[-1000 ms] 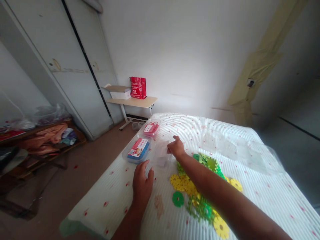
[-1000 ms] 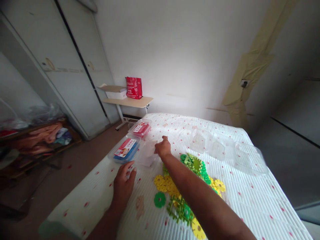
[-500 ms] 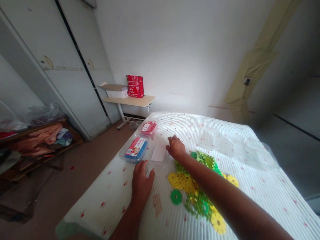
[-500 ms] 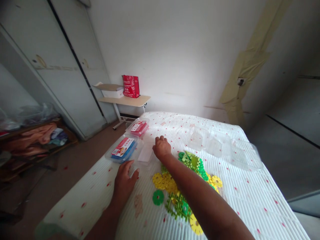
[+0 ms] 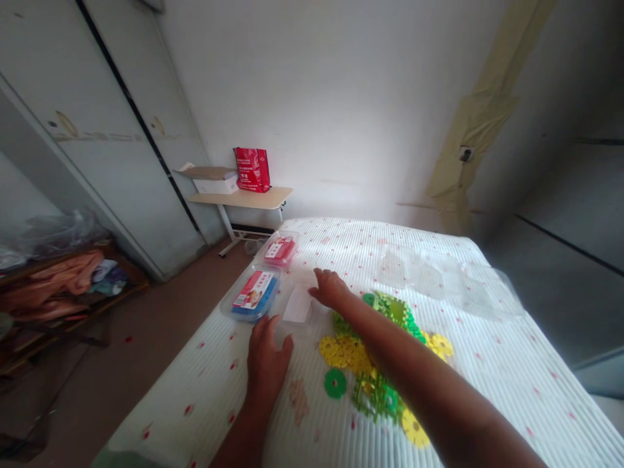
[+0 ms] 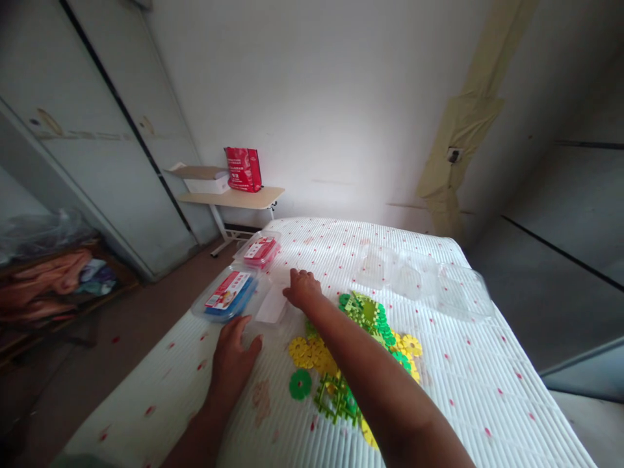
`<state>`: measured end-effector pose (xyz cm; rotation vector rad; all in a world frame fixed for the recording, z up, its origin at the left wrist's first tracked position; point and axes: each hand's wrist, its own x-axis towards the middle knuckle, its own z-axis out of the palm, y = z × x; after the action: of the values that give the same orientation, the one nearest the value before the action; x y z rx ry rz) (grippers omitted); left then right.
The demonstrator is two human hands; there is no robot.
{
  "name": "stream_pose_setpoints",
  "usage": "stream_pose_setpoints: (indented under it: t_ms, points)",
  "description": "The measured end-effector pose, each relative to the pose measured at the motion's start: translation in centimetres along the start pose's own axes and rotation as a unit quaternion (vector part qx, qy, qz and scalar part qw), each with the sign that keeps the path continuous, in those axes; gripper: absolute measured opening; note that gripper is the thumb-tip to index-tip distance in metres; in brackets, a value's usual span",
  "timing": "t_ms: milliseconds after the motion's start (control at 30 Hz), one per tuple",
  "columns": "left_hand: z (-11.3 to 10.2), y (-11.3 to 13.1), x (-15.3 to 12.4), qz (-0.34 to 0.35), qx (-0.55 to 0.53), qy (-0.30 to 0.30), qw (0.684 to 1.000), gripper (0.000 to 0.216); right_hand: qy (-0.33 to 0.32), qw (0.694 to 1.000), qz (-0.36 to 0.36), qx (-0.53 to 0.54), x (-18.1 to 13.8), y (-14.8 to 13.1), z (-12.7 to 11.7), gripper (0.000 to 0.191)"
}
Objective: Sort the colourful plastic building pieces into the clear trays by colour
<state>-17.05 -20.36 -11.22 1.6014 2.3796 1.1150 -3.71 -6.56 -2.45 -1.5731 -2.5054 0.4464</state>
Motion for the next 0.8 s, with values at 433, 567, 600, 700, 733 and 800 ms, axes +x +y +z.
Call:
stream_pose_setpoints:
  t_ms: [433,567,600,700,733,800]
  points:
    - [-0.4,0.1,-0.5,0.047,-0.023,0.044,0.998,0.037,-0.018,0.990,-0.062,-0.126,-11.2,10.0,-4.5,0.038]
    - [-1.1,-0.3,-0.7,-0.009,-0.087,0.068,0.994,0.026,0.017,0.988,-0.119,-0.095,-13.6,11.3,-3.4,0.043]
    - [-1.4,-0.4,-0.7,-0.020,-0.102,0.089,0.991,0.023,0.023,0.988,-0.122,-0.094,-14.1,11.7,-3.3,0.042]
    - [-2.7,-0.5,-0.4,-0.023,-0.085,0.181,0.980,0.028,0.034,0.987,-0.128,-0.095,-15.4,12.9,-3.1,0.041]
    - [-3.2,-0.5,0.0,-0.018,-0.060,0.206,0.977,0.035,0.044,0.985,-0.133,-0.096,-15.6,13.2,-3.1,0.041]
    - [-4.0,-0.3,1.0,-0.008,-0.004,0.217,0.976,0.051,0.081,0.981,-0.146,-0.095,-15.9,13.6,-3.1,0.042]
